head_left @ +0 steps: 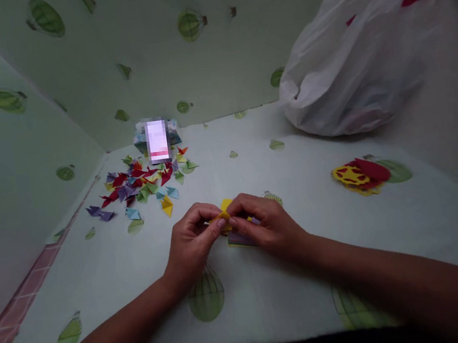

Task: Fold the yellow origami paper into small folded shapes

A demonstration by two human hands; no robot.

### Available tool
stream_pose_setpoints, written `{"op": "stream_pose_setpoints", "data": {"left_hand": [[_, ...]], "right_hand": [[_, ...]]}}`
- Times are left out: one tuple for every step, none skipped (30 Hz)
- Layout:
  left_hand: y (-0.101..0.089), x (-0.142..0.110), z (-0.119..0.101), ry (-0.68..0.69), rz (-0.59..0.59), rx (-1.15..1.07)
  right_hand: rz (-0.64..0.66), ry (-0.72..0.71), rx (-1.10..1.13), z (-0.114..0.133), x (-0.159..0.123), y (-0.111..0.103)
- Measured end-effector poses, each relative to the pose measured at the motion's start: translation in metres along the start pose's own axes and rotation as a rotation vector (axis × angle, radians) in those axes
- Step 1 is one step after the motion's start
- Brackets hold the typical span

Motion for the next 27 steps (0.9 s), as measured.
{"op": "stream_pose_setpoints", "data": {"left_hand": [[0.001,0.0,0.002,-0.019,0.007,-0.023],[0.001,-0.001,0.003,-0.037,0.013,-0.049],[0.002,-0.001,0.004,-0.052,0.019,-0.071],[0.002,-0.001,0.005,-0.064,0.02,-0.088],[0.003,-0.001,0.006,-0.077,0.017,-0.098],[0.003,-0.002,0.007,-0.09,0.01,-0.101],[0.003,-0.002,0.008,-0.104,0.003,-0.1],[0.003,-0.002,0.009,-0.118,-0.005,-0.099],[0.003,-0.002,0.01,-0.133,-0.011,-0.1],[0.003,-0.002,0.01,-0.145,-0.015,-0.103],[0.003,-0.002,0.011,-0.154,-0.018,-0.11],[0.003,-0.002,0.012,-0.16,-0.019,-0.118],[0.003,-0.002,0.012,-0.166,-0.019,-0.127],[0.002,-0.001,0.013,-0.171,-0.019,-0.133],[0.002,-0.001,0.013,-0.175,-0.018,-0.137],[0.002,-0.001,0.013,-0.177,-0.019,-0.138],[0.002,-0.001,0.013,-0.179,-0.019,-0.138],[0.002,-0.001,0.013,-0.181,-0.019,-0.139],[0.001,-0.001,0.014,-0.184,-0.019,-0.14],[0.001,-0.001,0.014,-0.184,-0.019,-0.141],[0.001,-0.001,0.014,-0.185,-0.019,-0.143],[0.001,-0.001,0.014,-0.184,-0.02,-0.144],[0.001,0.0,0.013,-0.183,-0.022,-0.144],[0.001,0.0,0.013,-0.181,-0.023,-0.143],[0.001,0.0,0.013,-0.179,-0.024,-0.142],[0.001,0.001,0.013,-0.18,-0.022,-0.138],[0.001,0.001,0.013,-0.182,-0.02,-0.133]], "right_hand": [[0.001,0.002,-0.001,0.0,0.0,0.0],[-0.001,-0.001,-0.007,0.0,0.0,0.0],[-0.006,-0.007,-0.015,0.0,0.0,-0.001],[-0.014,-0.017,-0.023,0.0,0.0,-0.001],[-0.022,-0.026,-0.031,0.001,0.001,-0.002],[-0.031,-0.037,-0.035,0.002,0.001,-0.003],[-0.037,-0.046,-0.036,0.003,0.001,-0.003],[-0.041,-0.053,-0.035,0.003,0.001,-0.004],[-0.042,-0.057,-0.033,0.004,0.002,-0.004],[-0.042,-0.059,-0.031,0.004,0.002,-0.004],[-0.041,-0.058,-0.031,0.004,0.002,-0.004],[-0.04,-0.055,-0.03,0.004,0.002,-0.003],[-0.038,-0.051,-0.03,0.004,0.002,-0.003],[-0.035,-0.048,-0.028,0.004,0.002,-0.003],[-0.033,-0.046,-0.024,0.003,0.002,-0.002],[-0.031,-0.045,-0.018,0.003,0.002,-0.002],[-0.03,-0.042,-0.011,0.002,0.002,-0.002],[-0.03,-0.041,-0.003,0.002,0.002,-0.002],[-0.031,-0.04,0.008,0.002,0.002,-0.002],[-0.031,-0.04,0.02,0.001,0.002,-0.003],[-0.03,-0.041,0.031,0.001,0.002,-0.003],[-0.03,-0.042,0.041,0.0,0.002,-0.003],[-0.028,-0.042,0.049,0.0,0.002,-0.003],[-0.025,-0.04,0.051,0.0,0.002,-0.003],[-0.021,-0.035,0.051,-0.001,0.002,-0.002],[-0.017,-0.031,0.05,-0.001,0.002,-0.002],[-0.015,-0.028,0.046,-0.001,0.002,-0.002]]}}
Point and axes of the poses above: each hand's wrist, its own x-axis towards the middle knuckle, its own y-axis out of the palm, z = x × y, the point moved 7 cm from there along x, towards the middle knuckle, and after that the axes turned 6 degrees about -x, right-handed, at the moved point
